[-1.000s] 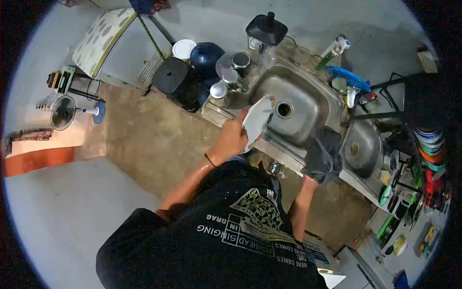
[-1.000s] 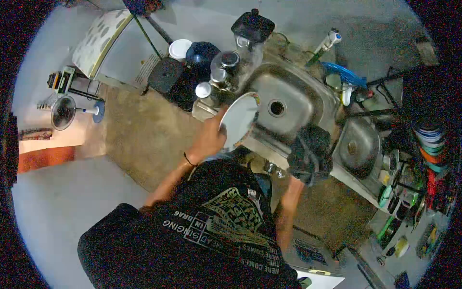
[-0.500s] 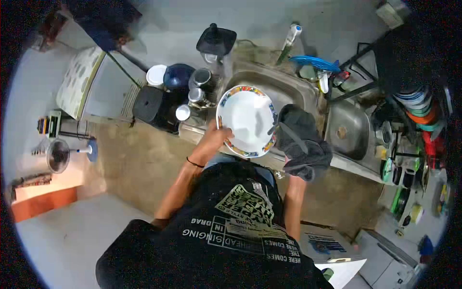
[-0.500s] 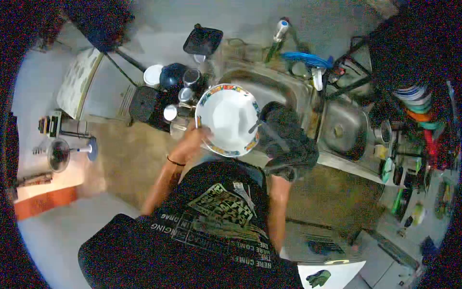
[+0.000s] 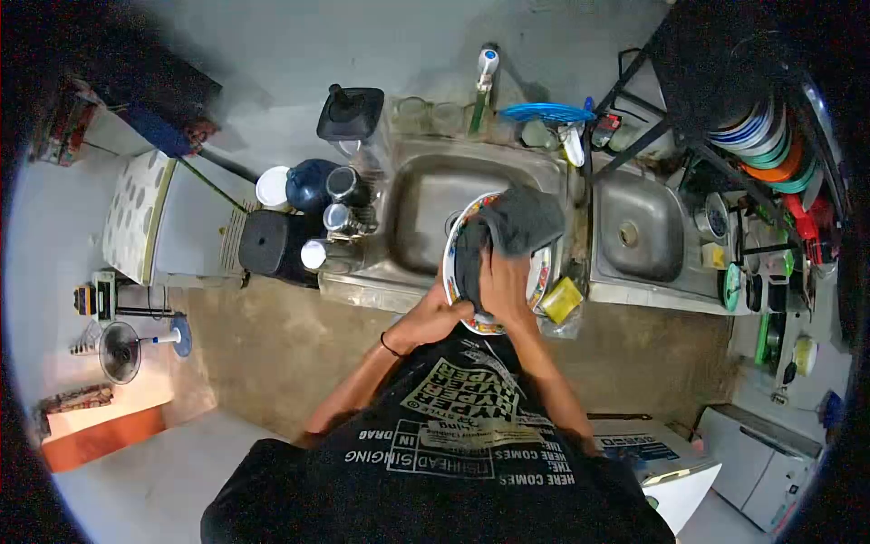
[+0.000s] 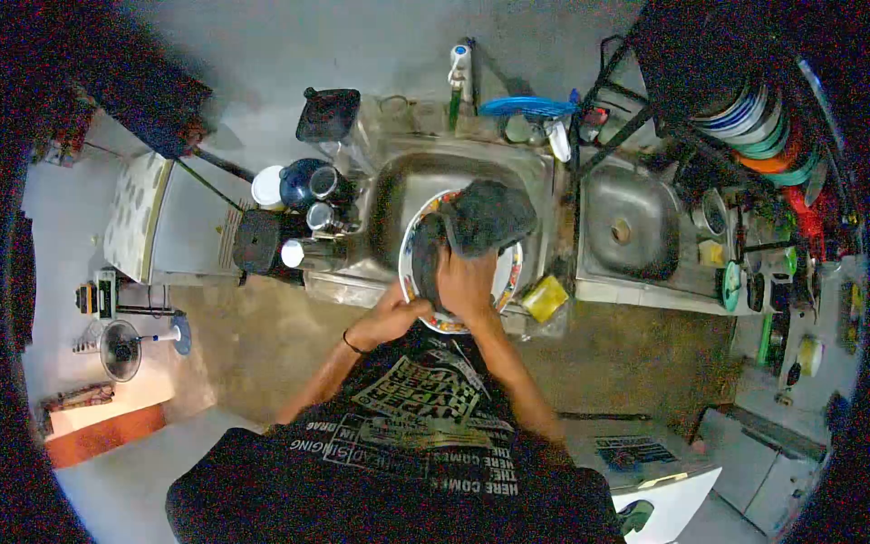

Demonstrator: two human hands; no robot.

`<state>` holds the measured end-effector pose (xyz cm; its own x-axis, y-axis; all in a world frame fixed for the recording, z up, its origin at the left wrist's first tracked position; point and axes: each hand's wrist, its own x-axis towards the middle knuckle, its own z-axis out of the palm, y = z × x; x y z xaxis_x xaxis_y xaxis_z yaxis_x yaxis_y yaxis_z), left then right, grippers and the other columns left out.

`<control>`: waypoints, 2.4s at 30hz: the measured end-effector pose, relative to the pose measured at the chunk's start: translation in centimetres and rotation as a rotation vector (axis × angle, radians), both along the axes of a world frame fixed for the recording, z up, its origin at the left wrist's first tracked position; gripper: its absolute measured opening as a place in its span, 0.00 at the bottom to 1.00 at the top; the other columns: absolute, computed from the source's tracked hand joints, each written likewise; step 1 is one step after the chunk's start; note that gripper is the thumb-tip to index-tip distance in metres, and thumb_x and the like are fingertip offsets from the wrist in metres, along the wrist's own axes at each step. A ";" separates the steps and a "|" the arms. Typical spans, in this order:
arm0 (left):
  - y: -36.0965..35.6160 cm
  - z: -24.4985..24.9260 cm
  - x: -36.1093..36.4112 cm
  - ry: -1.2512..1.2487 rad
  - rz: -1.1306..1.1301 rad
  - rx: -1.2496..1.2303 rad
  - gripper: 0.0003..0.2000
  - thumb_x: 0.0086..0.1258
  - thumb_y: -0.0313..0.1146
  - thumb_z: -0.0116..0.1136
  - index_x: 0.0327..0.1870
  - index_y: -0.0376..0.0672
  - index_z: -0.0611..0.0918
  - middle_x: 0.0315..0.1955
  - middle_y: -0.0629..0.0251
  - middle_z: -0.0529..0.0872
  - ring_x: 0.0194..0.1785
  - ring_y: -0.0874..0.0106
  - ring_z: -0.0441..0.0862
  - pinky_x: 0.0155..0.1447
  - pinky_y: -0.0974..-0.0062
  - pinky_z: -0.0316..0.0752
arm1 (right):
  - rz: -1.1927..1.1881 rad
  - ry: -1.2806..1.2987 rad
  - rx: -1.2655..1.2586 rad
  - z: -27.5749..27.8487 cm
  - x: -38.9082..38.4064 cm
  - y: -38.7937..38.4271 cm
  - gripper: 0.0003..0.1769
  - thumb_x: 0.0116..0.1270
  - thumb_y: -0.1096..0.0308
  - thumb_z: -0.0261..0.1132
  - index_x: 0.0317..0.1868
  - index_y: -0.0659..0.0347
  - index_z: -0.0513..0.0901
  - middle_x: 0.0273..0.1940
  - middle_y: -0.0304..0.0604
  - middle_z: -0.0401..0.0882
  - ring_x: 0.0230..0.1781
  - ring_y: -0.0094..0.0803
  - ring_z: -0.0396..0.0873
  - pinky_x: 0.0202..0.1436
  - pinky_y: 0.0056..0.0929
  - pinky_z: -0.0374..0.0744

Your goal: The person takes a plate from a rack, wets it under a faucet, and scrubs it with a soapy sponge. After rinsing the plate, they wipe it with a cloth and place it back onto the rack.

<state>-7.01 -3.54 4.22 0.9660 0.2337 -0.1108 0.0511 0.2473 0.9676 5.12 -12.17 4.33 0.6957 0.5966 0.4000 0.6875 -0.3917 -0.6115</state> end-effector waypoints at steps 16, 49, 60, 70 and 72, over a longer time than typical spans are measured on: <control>3.3 0.0 -0.2 -0.003 0.071 -0.209 0.34 0.60 0.16 0.56 0.69 0.39 0.58 0.60 0.64 0.71 0.59 0.74 0.71 0.61 0.74 0.69 | 0.642 0.632 0.059 1.6 1.6 -0.4 0.20 0.72 0.55 0.51 0.35 0.66 0.76 0.27 0.61 0.76 0.31 0.59 0.75 0.38 0.49 0.72; 0.6 3.8 4.9 -0.110 -0.012 0.401 0.47 0.48 0.17 0.46 0.73 0.33 0.38 0.71 0.47 0.49 0.75 0.59 0.45 0.74 0.70 0.41 | 0.226 0.676 -0.241 1.3 2.0 -3.1 0.28 0.74 0.54 0.43 0.50 0.77 0.72 0.47 0.73 0.74 0.52 0.63 0.72 0.59 0.49 0.68; -4.0 10.7 6.5 0.183 -0.204 1.660 0.42 0.52 0.20 0.54 0.73 0.58 0.56 0.70 0.39 0.49 0.67 0.33 0.58 0.44 0.52 0.81 | 0.278 1.931 1.268 1.6 3.1 -3.5 0.37 0.67 0.40 0.44 0.69 0.55 0.62 0.67 0.46 0.64 0.67 0.44 0.63 0.70 0.48 0.61; -3.2 13.0 6.7 0.073 -0.238 1.626 0.43 0.47 0.27 0.60 0.70 0.66 0.63 0.74 0.55 0.49 0.73 0.40 0.46 0.65 0.37 0.57 | 0.295 1.633 1.314 2.3 5.0 -6.1 0.40 0.64 0.40 0.51 0.68 0.60 0.63 0.66 0.53 0.65 0.65 0.48 0.66 0.68 0.48 0.65; -3.1 13.7 6.5 0.061 -0.298 1.511 0.47 0.43 0.35 0.64 0.73 0.54 0.59 0.73 0.54 0.50 0.74 0.40 0.43 0.72 0.40 0.40 | 0.419 1.746 1.265 1.0 5.1 -6.9 0.35 0.59 0.53 0.55 0.64 0.64 0.65 0.60 0.55 0.70 0.60 0.49 0.70 0.64 0.47 0.70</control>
